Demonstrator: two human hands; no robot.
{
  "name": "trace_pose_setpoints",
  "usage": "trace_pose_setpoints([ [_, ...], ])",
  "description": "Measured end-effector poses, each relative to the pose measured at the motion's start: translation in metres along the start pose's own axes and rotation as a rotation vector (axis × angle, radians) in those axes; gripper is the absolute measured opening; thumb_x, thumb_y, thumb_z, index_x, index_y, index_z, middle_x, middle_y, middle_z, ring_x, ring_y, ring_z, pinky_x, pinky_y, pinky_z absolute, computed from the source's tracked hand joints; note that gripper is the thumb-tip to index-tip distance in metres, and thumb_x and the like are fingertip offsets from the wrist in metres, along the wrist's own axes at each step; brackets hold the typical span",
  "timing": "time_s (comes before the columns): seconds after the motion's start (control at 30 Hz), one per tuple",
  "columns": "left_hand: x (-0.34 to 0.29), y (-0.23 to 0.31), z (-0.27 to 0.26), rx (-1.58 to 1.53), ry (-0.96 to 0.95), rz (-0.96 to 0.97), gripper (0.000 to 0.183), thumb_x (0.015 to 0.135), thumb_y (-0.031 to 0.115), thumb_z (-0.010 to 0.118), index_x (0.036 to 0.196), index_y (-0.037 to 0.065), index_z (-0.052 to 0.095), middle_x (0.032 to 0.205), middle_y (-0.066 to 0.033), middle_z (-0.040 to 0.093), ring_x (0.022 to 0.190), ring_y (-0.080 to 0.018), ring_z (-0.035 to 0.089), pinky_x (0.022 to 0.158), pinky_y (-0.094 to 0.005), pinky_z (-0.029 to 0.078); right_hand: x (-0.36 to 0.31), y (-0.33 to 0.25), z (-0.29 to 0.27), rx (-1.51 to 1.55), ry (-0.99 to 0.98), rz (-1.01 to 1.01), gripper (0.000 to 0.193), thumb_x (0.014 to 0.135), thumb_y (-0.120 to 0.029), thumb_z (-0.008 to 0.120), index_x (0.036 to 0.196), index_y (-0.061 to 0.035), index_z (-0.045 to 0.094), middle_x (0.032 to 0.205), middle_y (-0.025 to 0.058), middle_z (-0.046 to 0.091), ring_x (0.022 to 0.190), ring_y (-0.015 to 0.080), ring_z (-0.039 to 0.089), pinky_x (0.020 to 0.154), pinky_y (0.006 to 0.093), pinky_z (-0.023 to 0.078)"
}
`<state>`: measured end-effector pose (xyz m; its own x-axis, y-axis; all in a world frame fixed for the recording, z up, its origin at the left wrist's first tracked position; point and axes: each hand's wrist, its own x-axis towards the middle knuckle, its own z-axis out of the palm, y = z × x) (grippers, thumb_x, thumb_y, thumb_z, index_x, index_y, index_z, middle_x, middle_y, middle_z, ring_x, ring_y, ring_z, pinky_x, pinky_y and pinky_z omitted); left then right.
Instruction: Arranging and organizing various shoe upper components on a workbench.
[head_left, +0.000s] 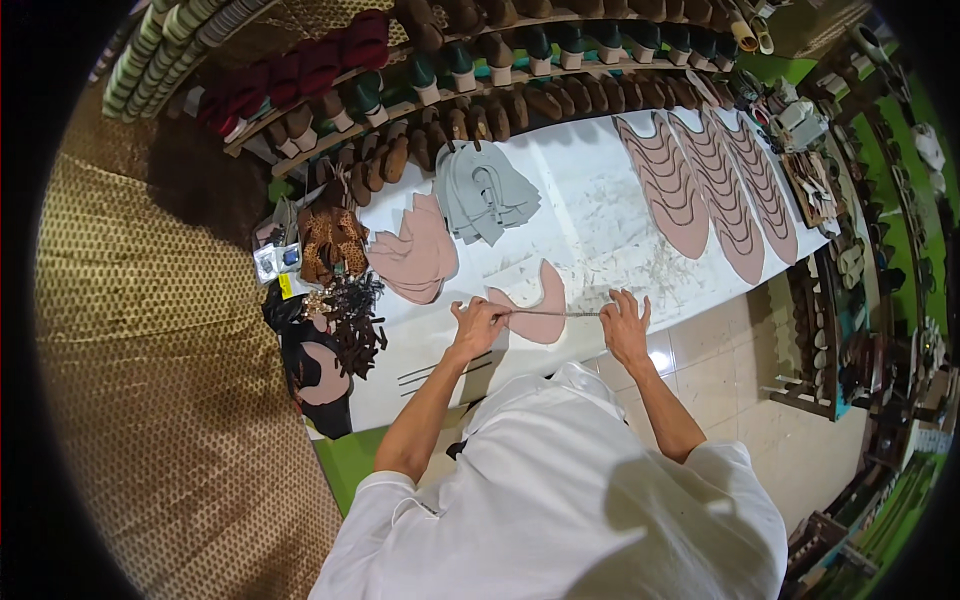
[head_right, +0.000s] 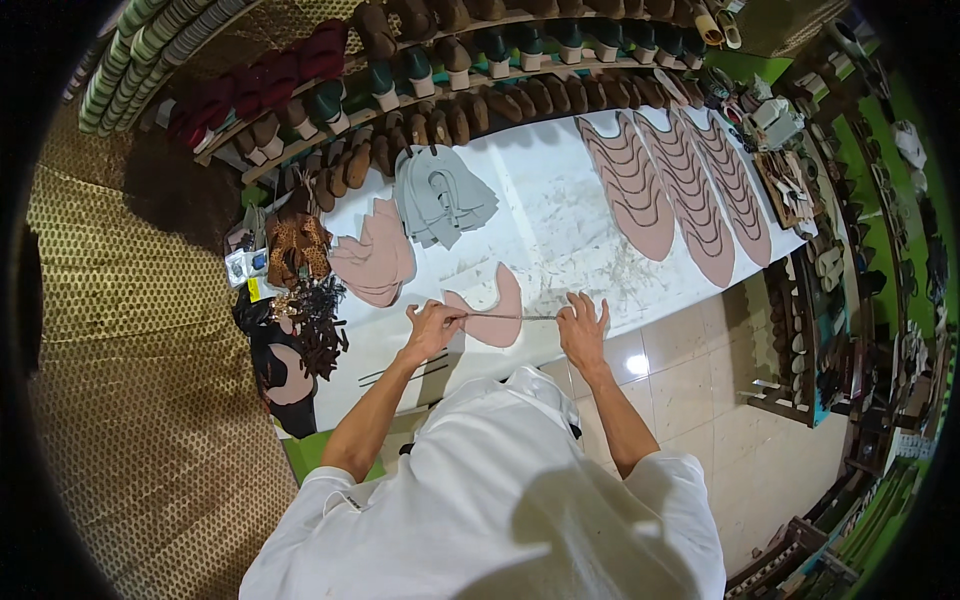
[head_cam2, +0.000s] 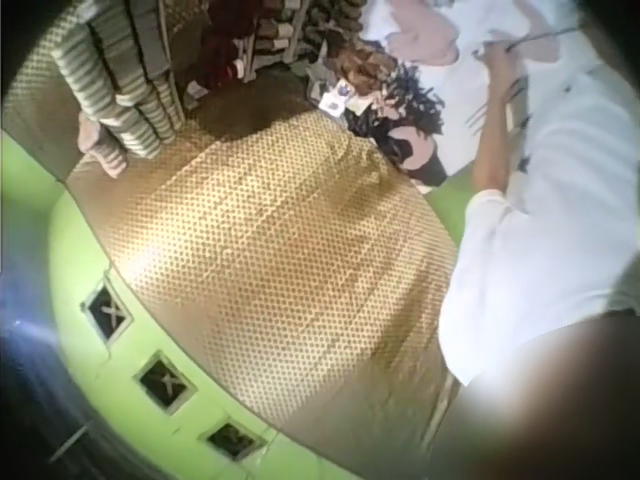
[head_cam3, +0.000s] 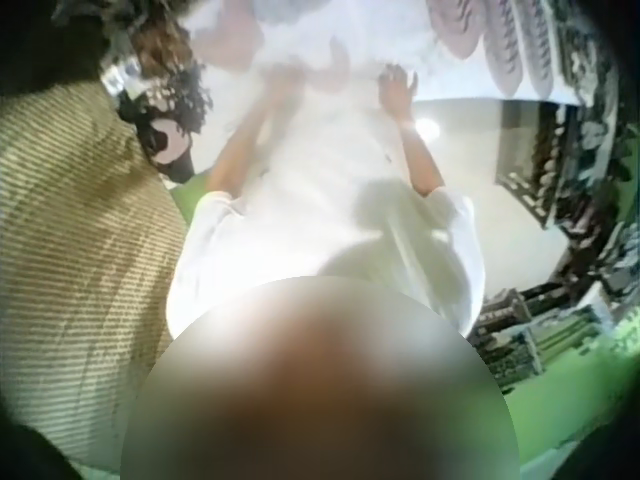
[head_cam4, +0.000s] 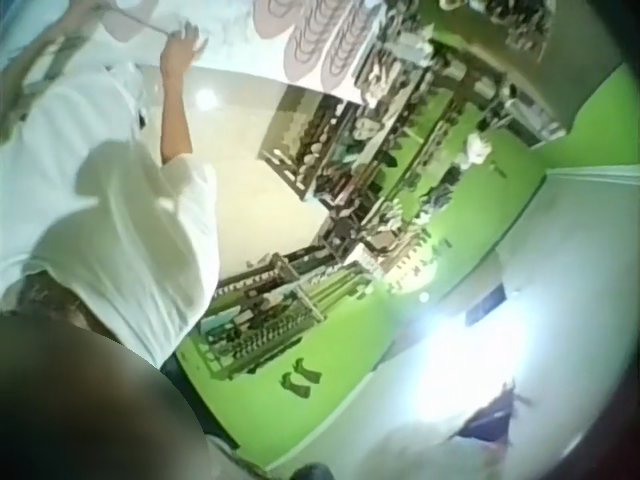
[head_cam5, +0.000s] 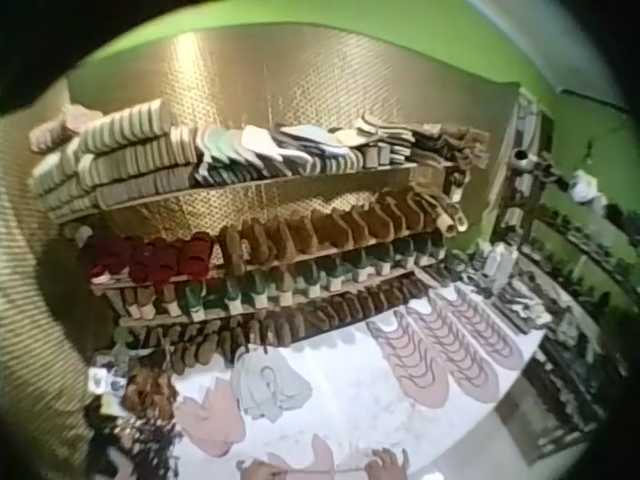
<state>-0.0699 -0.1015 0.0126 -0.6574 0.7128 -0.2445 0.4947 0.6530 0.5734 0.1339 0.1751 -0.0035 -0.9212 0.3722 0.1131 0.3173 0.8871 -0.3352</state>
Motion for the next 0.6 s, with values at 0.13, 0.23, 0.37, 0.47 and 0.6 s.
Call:
trace_pose_setpoints([
  [0.13, 0.004, 0.001, 0.002, 0.021, -0.011, -0.034, 0.019, 0.092, 0.023, 0.069, 0.109, 0.021, 0.078, 0.101, 0.0009, 0.074, 0.117, -0.0240, 0.058, 0.106, -0.0683, 0.025, -0.005, 0.012, -0.004, 0.029, -0.009, 0.016, 0.009, 0.097, -0.016, 0.065, 0.102, -0.0107, 0.070, 0.141, 0.0074, 0.056, 0.143, 0.0305, 0.044, 0.122, 0.0654, 0.014],
  [0.23, -0.001, -0.007, 0.008, 0.030, -0.005, -0.099, 0.024, 0.090, 0.020, 0.069, 0.113, 0.022, 0.076, 0.108, -0.0011, 0.071, 0.116, -0.0254, 0.057, 0.105, -0.0666, 0.026, -0.006, 0.012, -0.013, 0.038, -0.019, -0.020, 0.016, 0.094, -0.019, 0.069, 0.102, -0.0082, 0.075, 0.142, 0.0083, 0.057, 0.140, 0.0282, 0.046, 0.121, 0.0658, 0.015],
  [0.37, -0.012, -0.016, 0.012, 0.098, 0.247, -0.110, 0.042, 0.087, 0.016, 0.071, 0.128, 0.026, 0.069, 0.134, -0.0088, 0.053, 0.127, -0.0283, 0.049, 0.103, -0.0660, 0.026, 0.006, -0.008, -0.014, 0.093, 0.119, 0.171, 0.013, 0.087, -0.020, 0.077, 0.097, -0.0106, 0.080, 0.140, 0.0081, 0.059, 0.137, 0.0280, 0.050, 0.120, 0.0655, 0.018],
  [0.47, -0.008, -0.012, 0.010, 0.263, 0.261, -0.120, 0.050, 0.087, 0.016, 0.071, 0.135, 0.031, 0.067, 0.147, -0.0101, 0.046, 0.136, -0.0337, 0.041, 0.103, -0.0698, 0.026, 0.028, -0.033, 0.002, 0.186, 0.094, 0.014, 0.016, 0.083, -0.025, 0.082, 0.097, -0.0157, 0.082, 0.138, 0.0072, 0.061, 0.138, 0.0288, 0.049, 0.119, 0.0624, 0.022],
  [0.6, -0.009, -0.019, 0.010, 0.262, 0.197, -0.179, 0.052, 0.087, 0.016, 0.071, 0.136, 0.035, 0.067, 0.166, -0.0136, 0.027, 0.150, -0.0422, 0.026, 0.107, -0.0798, 0.019, 0.065, -0.090, 0.025, 0.355, -0.077, -0.300, 0.017, 0.085, -0.026, 0.080, 0.098, -0.0147, 0.083, 0.140, 0.0073, 0.061, 0.139, 0.0322, 0.048, 0.120, 0.0612, 0.022],
])
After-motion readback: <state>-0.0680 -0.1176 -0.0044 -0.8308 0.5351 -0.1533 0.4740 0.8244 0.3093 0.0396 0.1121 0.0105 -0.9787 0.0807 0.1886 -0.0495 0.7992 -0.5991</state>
